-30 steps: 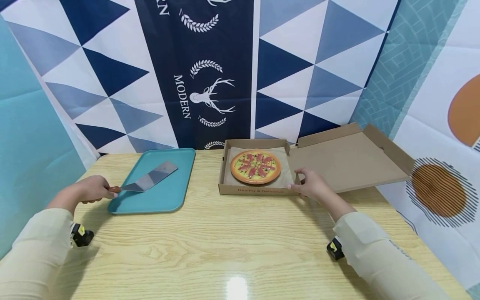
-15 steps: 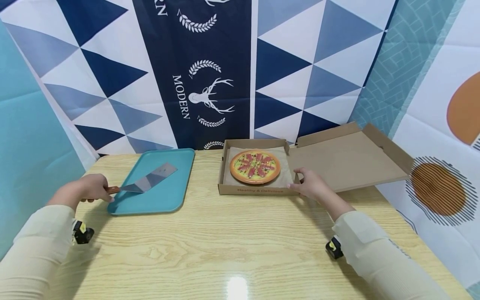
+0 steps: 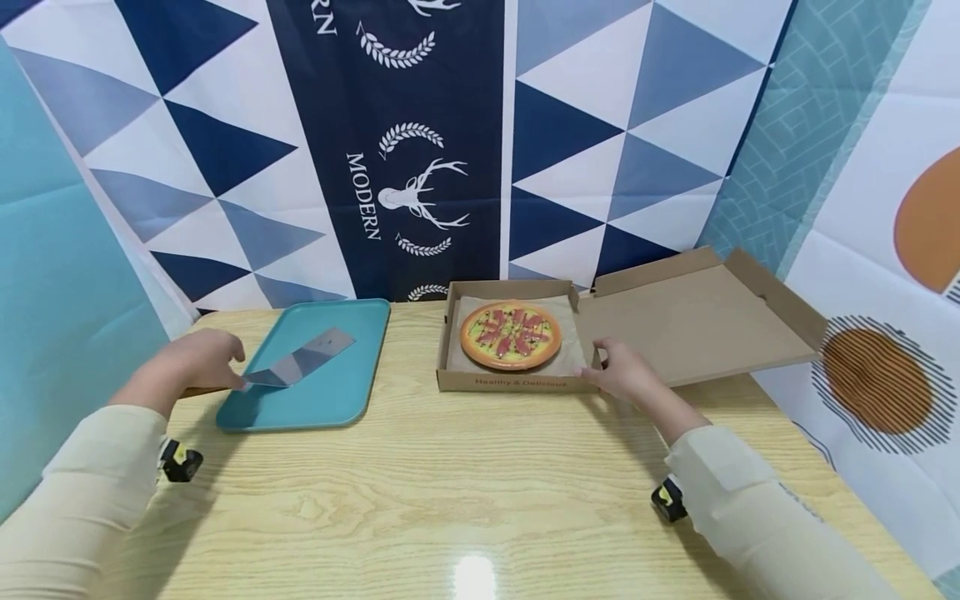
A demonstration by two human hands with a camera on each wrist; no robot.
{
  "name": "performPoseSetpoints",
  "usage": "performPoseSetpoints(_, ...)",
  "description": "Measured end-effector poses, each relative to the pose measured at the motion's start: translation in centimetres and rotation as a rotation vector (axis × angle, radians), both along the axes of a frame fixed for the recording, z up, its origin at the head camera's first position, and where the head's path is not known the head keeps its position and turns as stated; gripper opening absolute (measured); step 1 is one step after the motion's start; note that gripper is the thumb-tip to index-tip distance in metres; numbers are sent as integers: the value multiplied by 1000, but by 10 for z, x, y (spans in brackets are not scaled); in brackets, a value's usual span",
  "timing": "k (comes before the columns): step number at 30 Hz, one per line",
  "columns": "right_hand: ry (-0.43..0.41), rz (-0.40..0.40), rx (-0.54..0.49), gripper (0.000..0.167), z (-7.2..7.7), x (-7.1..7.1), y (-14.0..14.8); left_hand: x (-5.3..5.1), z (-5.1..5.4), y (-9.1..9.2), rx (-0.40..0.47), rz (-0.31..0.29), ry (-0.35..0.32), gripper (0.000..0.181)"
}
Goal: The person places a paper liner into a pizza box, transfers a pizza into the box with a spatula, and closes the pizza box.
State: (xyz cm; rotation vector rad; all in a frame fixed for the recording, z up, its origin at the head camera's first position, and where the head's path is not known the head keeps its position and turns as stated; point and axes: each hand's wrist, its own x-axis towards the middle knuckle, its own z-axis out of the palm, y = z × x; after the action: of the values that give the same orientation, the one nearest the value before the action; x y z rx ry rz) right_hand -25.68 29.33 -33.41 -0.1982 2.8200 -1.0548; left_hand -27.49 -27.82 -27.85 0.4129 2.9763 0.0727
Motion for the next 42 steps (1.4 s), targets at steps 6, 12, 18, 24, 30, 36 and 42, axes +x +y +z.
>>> performPoseSetpoints(6,7,-35,-23,73,3,6,0,-3,1,39,63,-75,148,34)
performPoseSetpoints(12,96,-107,-138,62,15,16,2,-4,-5,76,186,-70,257,29)
performPoseSetpoints(18,158,-202,-308,49,21,25,8,-6,-11,108,324,-95,226,32)
performPoseSetpoints(24,244,-490,-550,29,19,37,16,-10,-18,136,482,-68,92,38)
performPoseSetpoints(30,465,-994,-1206,26,16,44,27,-24,-31,162,771,-22,-133,47)
performPoseSetpoints(36,468,-1165,-1345,38,6,46,46,-35,-43,180,1003,59,-367,58)
performPoseSetpoints(42,320,-1188,-1420,38,2,45,58,-44,-47,191,1179,124,-537,61)
